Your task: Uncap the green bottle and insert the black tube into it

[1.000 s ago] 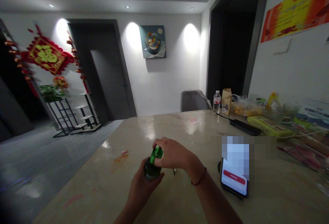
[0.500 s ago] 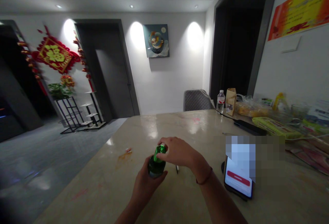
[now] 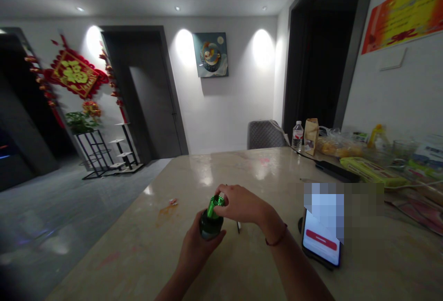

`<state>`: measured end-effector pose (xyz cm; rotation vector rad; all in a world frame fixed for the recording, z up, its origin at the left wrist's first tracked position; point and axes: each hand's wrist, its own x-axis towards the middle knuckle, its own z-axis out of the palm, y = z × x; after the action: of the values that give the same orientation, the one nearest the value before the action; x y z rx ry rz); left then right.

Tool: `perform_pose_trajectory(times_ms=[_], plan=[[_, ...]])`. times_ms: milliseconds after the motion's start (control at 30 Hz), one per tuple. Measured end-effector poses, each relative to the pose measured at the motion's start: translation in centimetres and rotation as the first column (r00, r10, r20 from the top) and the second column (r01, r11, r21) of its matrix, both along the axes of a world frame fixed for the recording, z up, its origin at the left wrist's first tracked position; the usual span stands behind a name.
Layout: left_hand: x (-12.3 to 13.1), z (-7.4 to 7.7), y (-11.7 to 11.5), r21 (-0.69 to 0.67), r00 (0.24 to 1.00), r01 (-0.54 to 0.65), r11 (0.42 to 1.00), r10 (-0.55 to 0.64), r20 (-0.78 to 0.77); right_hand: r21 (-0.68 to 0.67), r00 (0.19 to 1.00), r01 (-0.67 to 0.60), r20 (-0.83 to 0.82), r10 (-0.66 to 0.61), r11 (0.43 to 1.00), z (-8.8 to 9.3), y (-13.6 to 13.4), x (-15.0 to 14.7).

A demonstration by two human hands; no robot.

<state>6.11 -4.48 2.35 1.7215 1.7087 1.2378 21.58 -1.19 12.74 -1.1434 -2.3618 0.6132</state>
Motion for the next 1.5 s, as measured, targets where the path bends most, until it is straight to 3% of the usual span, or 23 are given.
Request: perform_pose_trajectory(times_ms=[167,400,567,733,900,1067,1200,1500], plan=[[-0.1,-0.2,0.0,0.01,1.0,0.017,1.0,-0.017,-0.016,-0.023,0.998,-0.055,0.027,0.056,0.998,0.2,0.0,0.6],[0.0,-0.2,0.1,-0.007,0.999,0.017,1.0,-0.017,-0.031,0.024,0.993,0.104,0.046,-0.106,0.994,0.0,0.0,-0.5],[-0.1,-0.3,0.3,-0.004,1.0,0.011,1.0,-0.011,-0.02,0.09,0.995,0.093,-0.05,-0.089,0.992,0.2,0.0,-0.2],[-0.2,-0.4,0.4,0.034,1.0,0.011,0.999,-0.011,-0.007,0.054,0.975,0.077,-0.212,-0.064,0.996,0.1,1.4,1.4],[-0.3,-0.5,0.5,0.053,1.0,-0.005,0.999,0.005,-0.001,-0.121,0.929,0.086,-0.35,-0.123,0.989,-2.7,5.1,3.8],[-0.3,-0.7,0.6,0.054,1.0,-0.03,0.998,0.03,-0.008,-0.093,0.933,0.266,-0.225,-0.28,0.96,-7.1,8.3,5.5],[-0.4,-0.7,0.6,0.042,1.0,-0.021,0.999,0.022,-0.004,-0.12,0.943,0.273,-0.165,-0.291,0.954,-10.2,9.5,6.1],[-0.2,-0.2,0.5,0.021,0.999,-0.041,0.999,0.041,-0.007,-0.196,0.882,0.368,-0.236,-0.408,0.909,-13.8,11.1,6.2]])
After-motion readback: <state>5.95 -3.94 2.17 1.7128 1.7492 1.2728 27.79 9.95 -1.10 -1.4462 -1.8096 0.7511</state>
